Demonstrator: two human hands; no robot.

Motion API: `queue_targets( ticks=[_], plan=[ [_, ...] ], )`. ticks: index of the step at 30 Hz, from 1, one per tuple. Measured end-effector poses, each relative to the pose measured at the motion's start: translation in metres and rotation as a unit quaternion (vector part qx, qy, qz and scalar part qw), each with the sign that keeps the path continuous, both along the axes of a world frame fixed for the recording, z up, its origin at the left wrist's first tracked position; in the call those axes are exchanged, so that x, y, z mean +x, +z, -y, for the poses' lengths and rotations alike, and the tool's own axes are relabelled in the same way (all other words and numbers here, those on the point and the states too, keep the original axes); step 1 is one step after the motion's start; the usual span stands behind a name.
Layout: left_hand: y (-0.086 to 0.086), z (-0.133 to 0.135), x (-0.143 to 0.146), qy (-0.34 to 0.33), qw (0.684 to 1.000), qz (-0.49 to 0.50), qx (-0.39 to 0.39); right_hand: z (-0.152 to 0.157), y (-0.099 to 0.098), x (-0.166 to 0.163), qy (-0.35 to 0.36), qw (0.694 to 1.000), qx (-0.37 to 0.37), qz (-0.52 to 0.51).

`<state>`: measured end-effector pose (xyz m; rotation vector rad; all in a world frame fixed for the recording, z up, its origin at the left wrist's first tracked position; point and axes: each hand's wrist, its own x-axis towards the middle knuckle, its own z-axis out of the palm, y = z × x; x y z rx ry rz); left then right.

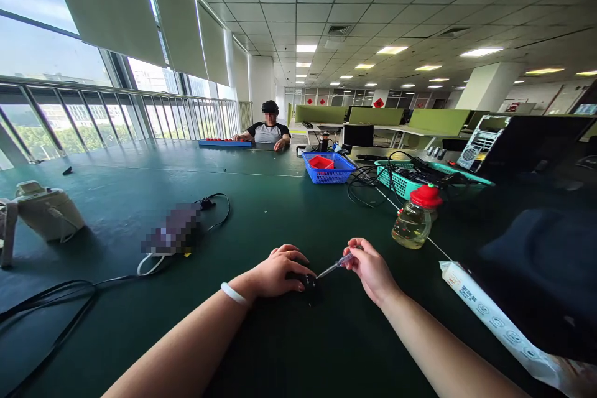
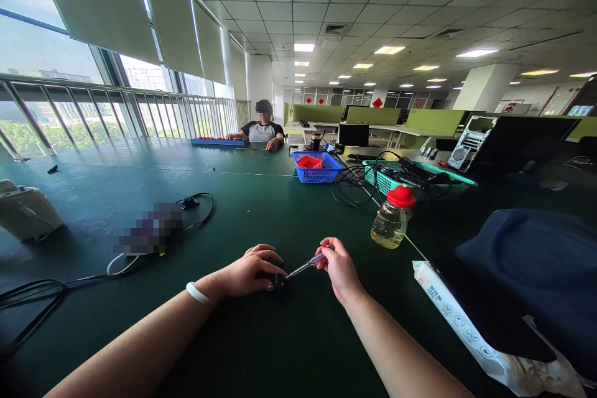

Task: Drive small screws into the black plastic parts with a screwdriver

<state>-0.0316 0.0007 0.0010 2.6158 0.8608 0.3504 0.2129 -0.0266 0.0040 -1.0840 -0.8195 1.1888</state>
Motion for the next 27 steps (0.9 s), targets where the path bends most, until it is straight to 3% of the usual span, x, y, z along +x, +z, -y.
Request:
queue_targets(
  ticks=[27],
  plan=[
    [0.0000, 0.0008, 0.0001, 0.002, 1.000, -0.007, 0.001, -0.0005, -0.0012, 0.0005, 0.005, 1.000, 0.003, 0.023]
  ],
)
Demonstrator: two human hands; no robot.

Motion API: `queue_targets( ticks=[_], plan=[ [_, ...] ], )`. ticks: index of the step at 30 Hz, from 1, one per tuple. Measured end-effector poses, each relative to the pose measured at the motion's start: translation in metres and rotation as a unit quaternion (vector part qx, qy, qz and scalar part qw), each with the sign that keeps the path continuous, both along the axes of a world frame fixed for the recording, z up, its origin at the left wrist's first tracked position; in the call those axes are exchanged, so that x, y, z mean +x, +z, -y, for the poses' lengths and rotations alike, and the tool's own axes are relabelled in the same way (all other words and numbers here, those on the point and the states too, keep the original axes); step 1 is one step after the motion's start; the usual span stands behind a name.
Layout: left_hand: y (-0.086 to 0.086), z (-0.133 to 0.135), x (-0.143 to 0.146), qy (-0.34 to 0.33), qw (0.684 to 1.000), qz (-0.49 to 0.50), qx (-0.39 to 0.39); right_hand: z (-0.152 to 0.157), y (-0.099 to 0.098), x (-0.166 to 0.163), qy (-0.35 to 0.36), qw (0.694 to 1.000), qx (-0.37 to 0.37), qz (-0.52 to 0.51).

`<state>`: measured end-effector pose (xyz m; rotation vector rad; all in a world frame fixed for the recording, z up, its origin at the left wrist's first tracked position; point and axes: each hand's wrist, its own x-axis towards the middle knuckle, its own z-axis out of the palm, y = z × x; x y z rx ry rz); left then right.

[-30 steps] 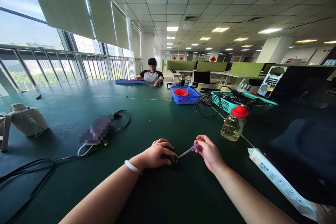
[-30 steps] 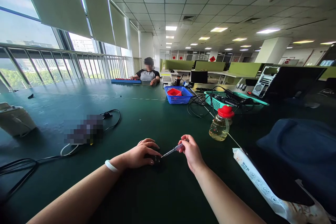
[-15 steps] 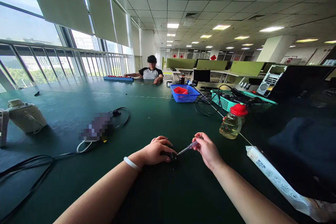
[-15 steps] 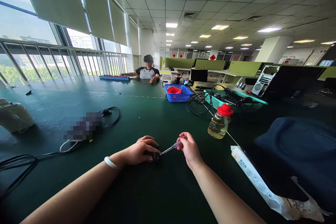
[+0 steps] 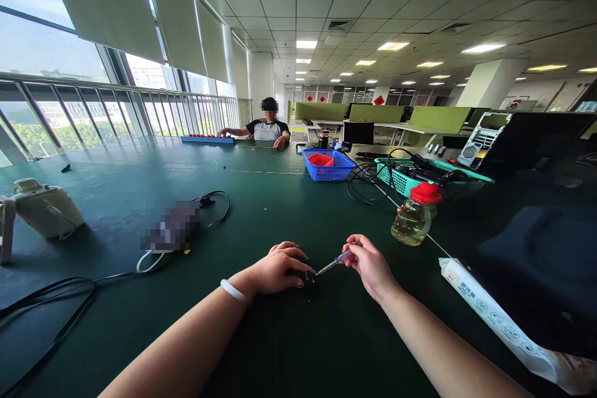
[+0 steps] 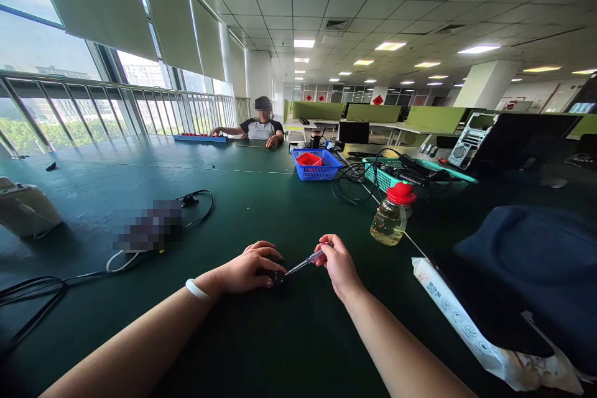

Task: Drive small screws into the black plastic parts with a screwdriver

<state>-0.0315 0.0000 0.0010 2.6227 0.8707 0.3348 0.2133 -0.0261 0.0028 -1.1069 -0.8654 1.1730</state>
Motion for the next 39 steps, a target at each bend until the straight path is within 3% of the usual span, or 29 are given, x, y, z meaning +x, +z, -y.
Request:
queue_targets(
  ticks=[17, 39],
  plan=[
    [0.0052, 0.0017, 0.0009, -0.001, 1.000, -0.011, -0.008, 0.0027, 0.0019, 0.0007, 0.008, 1.000, -0.022, -0.013],
    [-0.0011, -0.0013, -0.0008, -0.004, 1.000, 0.007, -0.004, 0.0015, 0.0027, 0.0010, 0.009, 0.999, -0.025, -0.023]
  ],
)
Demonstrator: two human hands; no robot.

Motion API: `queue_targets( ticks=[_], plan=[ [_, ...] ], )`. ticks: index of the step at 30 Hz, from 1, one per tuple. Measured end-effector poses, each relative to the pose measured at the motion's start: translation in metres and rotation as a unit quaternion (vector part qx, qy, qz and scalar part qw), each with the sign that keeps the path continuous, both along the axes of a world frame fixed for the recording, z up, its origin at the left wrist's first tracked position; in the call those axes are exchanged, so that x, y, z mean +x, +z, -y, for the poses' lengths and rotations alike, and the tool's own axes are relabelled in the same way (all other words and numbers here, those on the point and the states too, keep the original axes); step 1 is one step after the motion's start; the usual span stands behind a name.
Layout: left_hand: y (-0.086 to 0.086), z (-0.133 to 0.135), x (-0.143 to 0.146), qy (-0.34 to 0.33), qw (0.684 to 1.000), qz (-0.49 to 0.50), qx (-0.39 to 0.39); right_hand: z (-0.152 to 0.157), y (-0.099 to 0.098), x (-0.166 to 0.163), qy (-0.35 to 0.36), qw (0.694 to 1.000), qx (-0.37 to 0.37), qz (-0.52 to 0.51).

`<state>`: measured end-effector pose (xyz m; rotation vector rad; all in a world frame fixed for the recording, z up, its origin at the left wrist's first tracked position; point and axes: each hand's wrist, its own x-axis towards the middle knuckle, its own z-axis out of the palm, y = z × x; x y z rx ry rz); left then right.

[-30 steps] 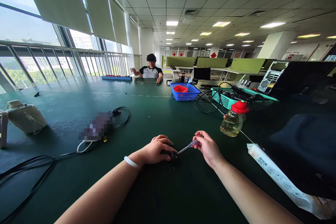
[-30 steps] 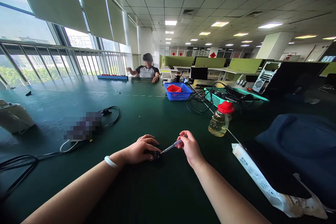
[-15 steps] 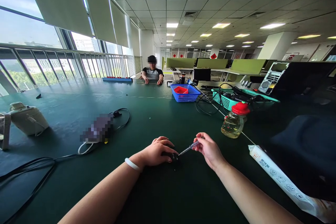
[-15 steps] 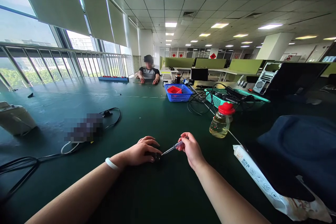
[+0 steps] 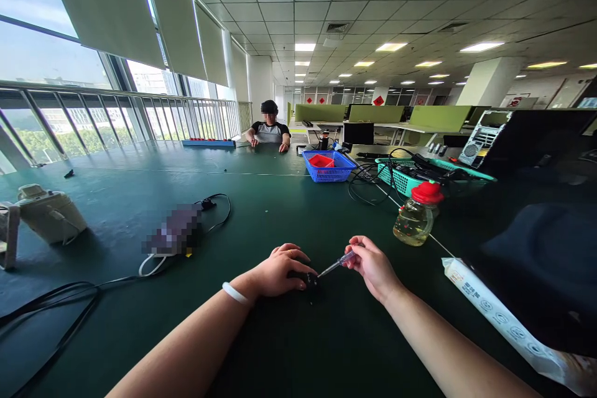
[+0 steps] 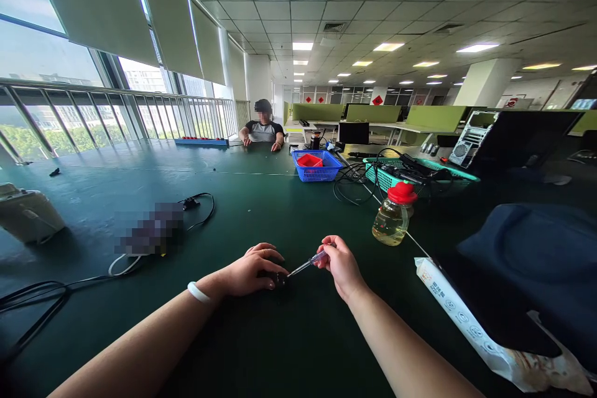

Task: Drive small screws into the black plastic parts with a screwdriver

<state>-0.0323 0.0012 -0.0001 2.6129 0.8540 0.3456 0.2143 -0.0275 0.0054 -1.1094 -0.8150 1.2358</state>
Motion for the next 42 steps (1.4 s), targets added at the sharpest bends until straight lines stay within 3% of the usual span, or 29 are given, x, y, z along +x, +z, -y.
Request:
queue_targets(
  ticks=[28, 36, 42],
  plan=[
    [0.000, 0.001, 0.001, 0.011, 1.000, 0.000, 0.001, 0.002, 0.001, -0.002, 0.000, 0.998, -0.028, -0.050],
    [-0.003, 0.000, 0.000, 0.004, 1.000, 0.006, 0.024, 0.008, 0.004, -0.009, 0.034, 0.999, -0.007, -0.017],
    [-0.005, -0.002, 0.002, 0.017, 0.999, 0.020, 0.029, 0.014, 0.006, -0.017, 0.080, 0.994, 0.048, 0.052]
  ],
)
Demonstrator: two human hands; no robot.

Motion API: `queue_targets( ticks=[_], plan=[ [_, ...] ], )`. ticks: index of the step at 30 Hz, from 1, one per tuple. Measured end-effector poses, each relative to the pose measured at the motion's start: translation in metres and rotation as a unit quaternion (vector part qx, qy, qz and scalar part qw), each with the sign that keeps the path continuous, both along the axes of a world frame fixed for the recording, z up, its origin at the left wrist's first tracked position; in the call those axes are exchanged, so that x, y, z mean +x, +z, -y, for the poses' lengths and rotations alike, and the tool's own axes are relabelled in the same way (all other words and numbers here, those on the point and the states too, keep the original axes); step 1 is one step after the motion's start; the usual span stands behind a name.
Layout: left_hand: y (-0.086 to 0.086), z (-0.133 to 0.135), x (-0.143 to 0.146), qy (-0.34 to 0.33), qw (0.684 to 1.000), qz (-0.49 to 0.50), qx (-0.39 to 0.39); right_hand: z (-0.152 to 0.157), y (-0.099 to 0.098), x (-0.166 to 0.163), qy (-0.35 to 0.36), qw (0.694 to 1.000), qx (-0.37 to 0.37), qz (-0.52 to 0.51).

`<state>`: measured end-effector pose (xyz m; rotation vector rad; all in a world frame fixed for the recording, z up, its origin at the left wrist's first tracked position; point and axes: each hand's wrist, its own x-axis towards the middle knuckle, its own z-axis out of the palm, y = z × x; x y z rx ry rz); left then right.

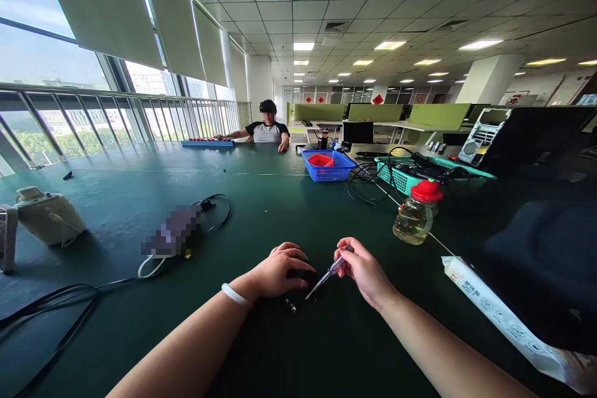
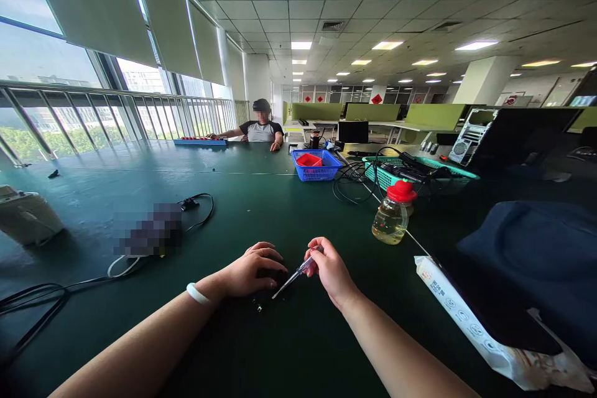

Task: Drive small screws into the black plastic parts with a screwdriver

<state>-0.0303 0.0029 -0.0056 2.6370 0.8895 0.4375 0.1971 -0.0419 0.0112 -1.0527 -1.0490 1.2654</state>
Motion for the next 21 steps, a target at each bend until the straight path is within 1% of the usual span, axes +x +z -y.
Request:
queue_targets(
  ticks=[3, 6, 8, 10, 12, 14, 17, 19, 21],
  plan=[
    [0.001, 0.000, 0.001, 0.038, 0.999, 0.010, 0.003, 0.001, 0.000, 0.000, -0.018, 0.997, 0.069, 0.042],
    [0.004, 0.001, 0.002, 0.075, 0.997, 0.009, 0.008, 0.003, 0.000, 0.003, -0.080, 0.975, 0.177, 0.108],
    [0.006, 0.002, 0.001, 0.083, 0.997, 0.006, 0.009, 0.006, 0.000, 0.005, -0.117, 0.949, 0.247, 0.154],
    [0.007, 0.003, 0.001, 0.081, 0.997, 0.003, 0.009, 0.010, 0.000, 0.007, -0.133, 0.920, 0.309, 0.201],
    [0.008, 0.004, 0.001, 0.081, 0.997, 0.001, 0.009, 0.014, 0.000, 0.008, -0.134, 0.886, 0.364, 0.255],
    [0.008, 0.004, 0.002, 0.086, 0.996, -0.002, 0.009, 0.017, 0.001, 0.007, -0.131, 0.844, 0.419, 0.309],
    [0.008, 0.004, 0.003, 0.091, 0.996, -0.002, 0.014, 0.022, 0.004, 0.005, -0.119, 0.789, 0.484, 0.360],
    [0.007, 0.004, 0.003, 0.091, 0.996, -0.002, 0.018, 0.023, 0.006, 0.003, -0.105, 0.769, 0.507, 0.374],
    [0.007, 0.003, 0.003, 0.090, 0.996, -0.002, 0.017, 0.024, 0.008, 0.002, -0.091, 0.760, 0.518, 0.383]
  ],
)
